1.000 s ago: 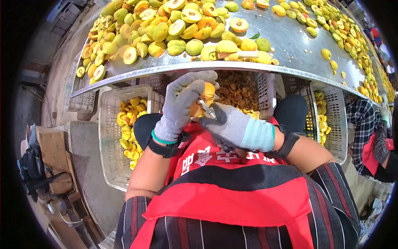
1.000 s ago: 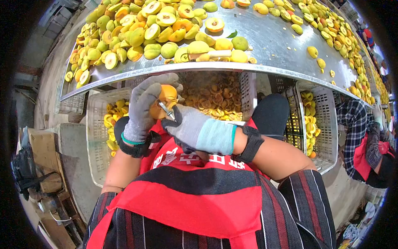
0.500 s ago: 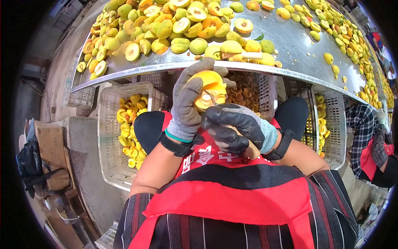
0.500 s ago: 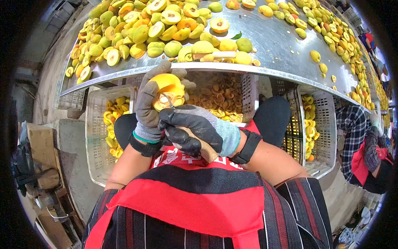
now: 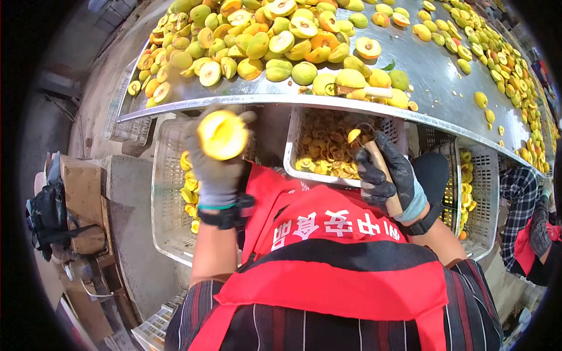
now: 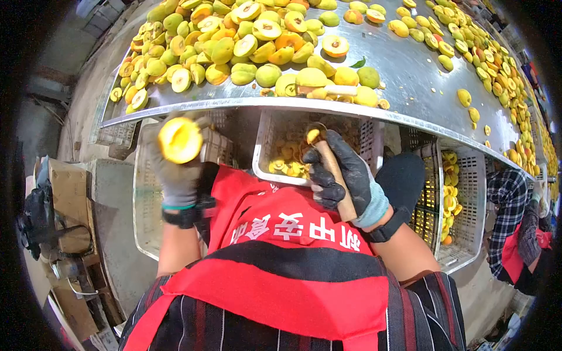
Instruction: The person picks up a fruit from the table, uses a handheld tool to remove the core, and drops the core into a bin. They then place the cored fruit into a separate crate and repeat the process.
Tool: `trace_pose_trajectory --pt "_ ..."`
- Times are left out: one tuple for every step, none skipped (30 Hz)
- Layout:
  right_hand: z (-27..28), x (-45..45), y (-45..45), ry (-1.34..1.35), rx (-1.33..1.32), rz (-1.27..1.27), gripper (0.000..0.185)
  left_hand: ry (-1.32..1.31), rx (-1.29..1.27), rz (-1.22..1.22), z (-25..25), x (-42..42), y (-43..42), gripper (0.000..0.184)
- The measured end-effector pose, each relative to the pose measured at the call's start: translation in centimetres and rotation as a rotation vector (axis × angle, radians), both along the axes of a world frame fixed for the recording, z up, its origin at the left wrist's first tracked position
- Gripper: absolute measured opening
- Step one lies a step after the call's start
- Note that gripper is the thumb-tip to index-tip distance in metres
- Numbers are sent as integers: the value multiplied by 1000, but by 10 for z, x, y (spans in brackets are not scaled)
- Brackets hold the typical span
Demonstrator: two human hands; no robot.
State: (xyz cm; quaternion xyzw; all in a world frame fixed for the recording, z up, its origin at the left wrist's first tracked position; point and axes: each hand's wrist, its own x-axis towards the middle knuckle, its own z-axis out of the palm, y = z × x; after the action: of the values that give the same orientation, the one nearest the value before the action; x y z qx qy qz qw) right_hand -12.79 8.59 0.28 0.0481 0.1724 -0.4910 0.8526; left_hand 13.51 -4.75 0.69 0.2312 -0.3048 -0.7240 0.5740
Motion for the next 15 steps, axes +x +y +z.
trace_pose_trajectory --pt "-5 -6 2 -20 -3 -5 55 -133 -108 80 1 24 -6 49" --pt "-11 -12 5 -37 -63 17 58 -446 -217 267 2 47 -14 41" --pt "-14 -16 7 -39 -68 7 58 -536 -235 276 -3 79 -21 32" --pt "-15 -17 10 -7 -54 1 59 -1294 -612 336 1 111 -35 30" --pt "-16 -17 13 24 -37 0 59 -1295 -616 334 3 109 -40 30" --pt "-15 -15 13 42 -26 3 59 -1395 -532 324 9 105 -50 31" --pt "-12 -12 12 40 -34 4 59 -1491 -445 316 17 101 -62 32" --pt "-9 -8 12 155 26 8 58 -1307 -363 244 36 60 -58 34" --pt "-6 -5 13 273 87 11 57 -1252 -442 139 28 43 -72 34" --pt "-10 -2 14 294 59 -5 56 -1288 -588 18 19 23 -92 36" --pt "-7 1 11 279 27 1 55 -1414 -640 -70 14 -5 -103 36" --pt "-3 1 10 343 -24 10 54 -1455 -564 -209 19 -35 -107 39" --pt "0 2 9 409 -70 17 53 -1544 -850 -169 4 -50 -122 44" --pt "1 2 10 463 -93 -1 52 -1792 -954 -237 8 -69 -127 49" --pt "3 3 11 507 -112 -3 50 -1825 -1040 -259 6 -80 -130 55"
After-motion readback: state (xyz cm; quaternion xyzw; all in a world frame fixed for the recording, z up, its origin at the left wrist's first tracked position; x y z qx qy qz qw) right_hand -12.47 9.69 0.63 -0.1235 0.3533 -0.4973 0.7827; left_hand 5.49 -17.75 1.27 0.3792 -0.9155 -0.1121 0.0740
